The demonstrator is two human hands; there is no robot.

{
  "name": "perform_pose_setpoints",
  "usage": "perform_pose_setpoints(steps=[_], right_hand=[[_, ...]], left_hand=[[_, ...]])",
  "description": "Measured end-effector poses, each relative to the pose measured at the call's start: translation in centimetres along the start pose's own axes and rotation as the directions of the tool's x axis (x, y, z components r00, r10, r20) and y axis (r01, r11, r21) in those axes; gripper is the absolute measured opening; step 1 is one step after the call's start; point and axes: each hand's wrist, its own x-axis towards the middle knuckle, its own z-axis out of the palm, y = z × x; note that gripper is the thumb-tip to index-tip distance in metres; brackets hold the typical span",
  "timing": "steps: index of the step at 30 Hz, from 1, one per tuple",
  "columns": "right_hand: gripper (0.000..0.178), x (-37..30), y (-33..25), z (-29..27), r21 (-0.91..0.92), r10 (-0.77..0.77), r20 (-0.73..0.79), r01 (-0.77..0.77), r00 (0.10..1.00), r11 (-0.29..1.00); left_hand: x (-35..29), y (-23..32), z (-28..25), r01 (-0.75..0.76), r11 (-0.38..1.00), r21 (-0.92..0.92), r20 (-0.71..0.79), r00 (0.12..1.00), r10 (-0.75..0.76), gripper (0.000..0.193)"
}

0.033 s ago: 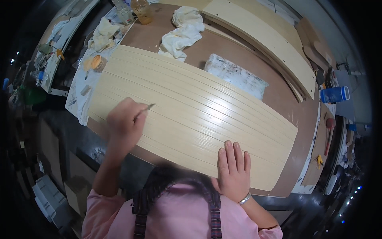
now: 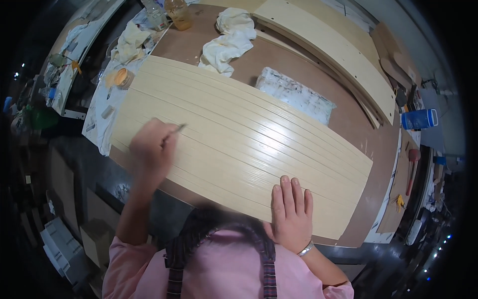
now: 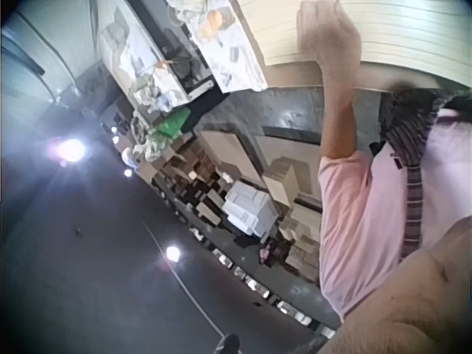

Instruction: The person sands the grooves of a corrugated wooden panel using a small block and wipes it with a cloth.

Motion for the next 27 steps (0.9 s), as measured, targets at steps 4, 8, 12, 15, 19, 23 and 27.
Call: perform_pose_setpoints(steps=[4, 8, 12, 15, 19, 23, 27], right_hand=[[0.091, 0.0, 0.1, -0.2, 0.026, 0.002, 0.012, -0.002, 1.0, 1.0], [0.094, 0.1, 0.1, -0.3, 0.044, -0.004, 0.036, 0.002, 0.999, 0.999], [0.094, 0.1, 0.1, -0.4, 0.066, -0.021, 0.04, 0.019, 0.999, 0.998], [0.092, 0.1, 0.2, -0.4, 0.078, -0.034, 0.007, 0.033, 0.999, 0.996], [0.091, 0.0, 0.4, -0.2, 0.089, -0.044, -0.002, 0.044, 0.999, 0.995], [0.096, -0.1, 0.5, -0.2, 0.08, -0.043, 0.016, 0.042, 0.999, 0.996], [0.089, 0.1, 0.3, -0.1, 0.058, -0.014, -0.018, 0.015, 1.0, 0.998]], left_hand=[[0.5, 0.2, -0.2, 0.029, 0.993, 0.113, -0.068, 0.997, -0.022, 0.016], [0.5, 1.3, 0.6, 0.091, 0.986, 0.142, -0.099, 0.992, -0.078, 0.015], [-0.1, 1.8, 1.6, 0.137, 0.984, 0.111, -0.176, 0.977, -0.116, 0.012], [0.0, 1.2, 1.6, 0.146, 0.981, 0.127, -0.209, 0.971, -0.117, 0.01], [-0.3, 2.7, 2.0, 0.111, 0.99, 0.086, -0.162, 0.982, -0.096, 0.007], [0.7, 1.0, 1.6, 0.108, 0.99, 0.087, -0.203, 0.975, -0.089, 0.006], [0.3, 1.7, 1.8, 0.028, 0.999, 0.042, -0.103, 0.994, -0.023, 0.006]])
